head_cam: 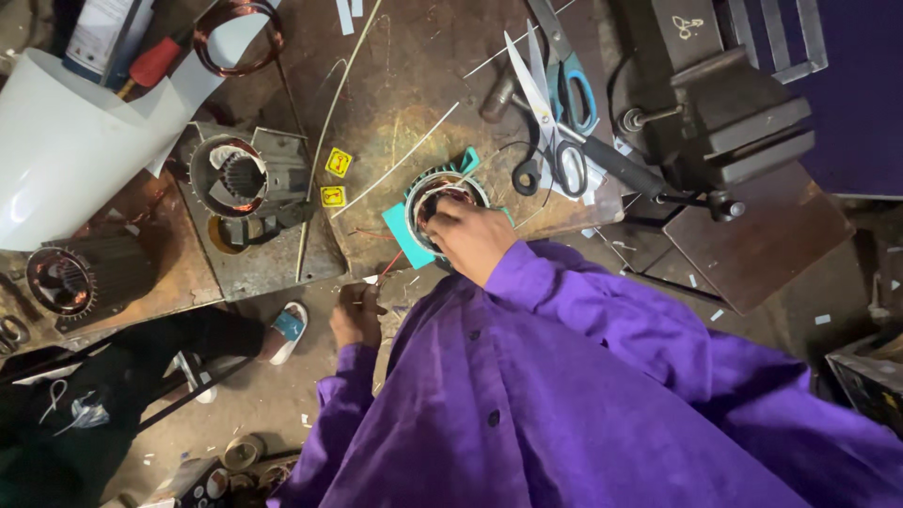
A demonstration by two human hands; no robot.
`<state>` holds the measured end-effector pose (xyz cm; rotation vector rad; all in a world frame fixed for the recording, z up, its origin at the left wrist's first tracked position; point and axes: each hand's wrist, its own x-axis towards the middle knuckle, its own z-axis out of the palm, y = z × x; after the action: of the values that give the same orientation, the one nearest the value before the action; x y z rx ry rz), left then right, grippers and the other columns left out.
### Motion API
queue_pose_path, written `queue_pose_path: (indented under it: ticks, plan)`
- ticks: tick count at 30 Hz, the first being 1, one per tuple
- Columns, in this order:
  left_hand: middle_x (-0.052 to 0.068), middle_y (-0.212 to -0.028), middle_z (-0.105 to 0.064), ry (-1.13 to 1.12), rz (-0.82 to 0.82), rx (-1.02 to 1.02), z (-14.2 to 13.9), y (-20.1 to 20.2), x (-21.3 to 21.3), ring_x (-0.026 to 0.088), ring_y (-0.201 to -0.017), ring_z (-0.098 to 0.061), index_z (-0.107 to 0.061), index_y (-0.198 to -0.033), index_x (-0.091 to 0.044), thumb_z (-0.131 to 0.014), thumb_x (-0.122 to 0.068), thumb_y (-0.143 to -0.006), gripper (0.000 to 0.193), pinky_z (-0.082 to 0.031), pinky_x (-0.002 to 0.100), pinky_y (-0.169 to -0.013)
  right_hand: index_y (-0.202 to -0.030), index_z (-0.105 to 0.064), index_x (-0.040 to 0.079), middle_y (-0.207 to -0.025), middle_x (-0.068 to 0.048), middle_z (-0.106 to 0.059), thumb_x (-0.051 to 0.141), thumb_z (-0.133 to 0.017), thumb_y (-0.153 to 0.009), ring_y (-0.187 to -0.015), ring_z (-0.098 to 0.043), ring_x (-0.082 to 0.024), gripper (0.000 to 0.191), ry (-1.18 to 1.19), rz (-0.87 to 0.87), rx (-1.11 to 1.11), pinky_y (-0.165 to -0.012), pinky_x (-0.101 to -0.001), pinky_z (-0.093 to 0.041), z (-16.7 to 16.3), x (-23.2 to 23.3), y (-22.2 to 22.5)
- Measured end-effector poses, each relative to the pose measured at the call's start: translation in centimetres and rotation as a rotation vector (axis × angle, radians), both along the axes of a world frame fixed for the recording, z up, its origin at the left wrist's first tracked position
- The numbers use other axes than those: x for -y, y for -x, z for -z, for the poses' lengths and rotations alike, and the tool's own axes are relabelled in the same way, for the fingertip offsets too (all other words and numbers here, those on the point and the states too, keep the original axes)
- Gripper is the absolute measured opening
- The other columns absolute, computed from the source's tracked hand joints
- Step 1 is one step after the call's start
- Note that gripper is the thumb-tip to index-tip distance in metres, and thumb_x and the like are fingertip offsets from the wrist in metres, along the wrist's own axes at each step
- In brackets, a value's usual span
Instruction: The person winds copper wire around a stator core, using a wooden stick to press the wire into slots. They repeatedly insert the wire, adjust its position, and use the stick to compact the winding.
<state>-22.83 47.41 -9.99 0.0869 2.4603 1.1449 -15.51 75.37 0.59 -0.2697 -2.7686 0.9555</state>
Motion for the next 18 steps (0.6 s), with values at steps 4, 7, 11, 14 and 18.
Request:
queue_pose_path:
  ticks: [4, 7, 11, 14, 18]
  plan:
    - [0.01, -0.082, -0.074, 0.016, -0.025, 0.172, -0.6, 0.1, -0.1, 0.02, -0.065, -0.075, -0.069, -0.101, -0.003, -0.07, -0.025, -0.093, 0.024, -0.056, 0.037, -0.057, -0.107, -0.072, 0.012, -0.1, -0.007, -0.064, 0.018, -0.073, -0.088, -0.088, -0.067, -0.029, 0.019, 0.143, -0.073, 0.018, -0.074, -0.0427, -0.054, -0.2, -0.7, -0.2]
    - [0.011, -0.086, -0.074, 0.083, -0.074, 0.072, -2.5, 0.1, -0.6, 0.023, -0.068, -0.075, -0.065, -0.107, -0.003, -0.073, -0.025, -0.09, 0.029, -0.056, 0.036, -0.061, -0.118, -0.068, 0.009, -0.11, -0.012, -0.064, 0.015, -0.077, -0.082, -0.097, -0.065, -0.034, 0.037, 0.24, -0.114, -0.068, -0.081, -0.0433, -0.054, -1.0, -1.3, -0.4]
    - [0.018, -0.105, -0.069, 0.16, 0.157, -0.614, -7.3, 0.7, -1.9, 0.036, -0.095, -0.066, -0.07, -0.111, -0.003, -0.078, -0.017, -0.09, 0.026, -0.054, 0.042, -0.081, -0.118, -0.064, 0.008, -0.11, -0.014, -0.064, 0.012, -0.082, -0.076, -0.102, -0.063, -0.039, 0.046, 0.15, -0.105, -0.123, -0.088, -0.0457, -0.052, -2.3, -1.9, -0.8]
    - [0.014, -0.107, -0.069, -0.141, 0.22, -0.419, -10.5, 2.2, -4.7, 0.027, -0.091, -0.068, -0.073, -0.11, -0.006, -0.073, -0.009, -0.085, 0.025, -0.056, 0.035, -0.076, -0.113, -0.064, 0.007, -0.103, -0.012, -0.067, 0.013, -0.084, -0.074, -0.099, -0.063, -0.037, 0.045, 0.129, -0.104, -0.108, -0.088, -0.0461, -0.05, -2.5, -1.6, -0.6]
    - [0.006, -0.109, -0.07, -0.327, 0.432, -0.123, -12.1, 4.5, -9.1, 0.025, -0.083, -0.071, -0.072, -0.112, -0.011, -0.073, -0.011, -0.09, 0.022, -0.057, 0.036, -0.07, -0.109, -0.062, 0.007, -0.093, -0.005, -0.072, 0.01, -0.083, -0.076, -0.093, -0.067, -0.03, 0.039, 0.225, -0.04, -0.004, -0.084, -0.0424, -0.05, -2.1, -0.3, 0.5]
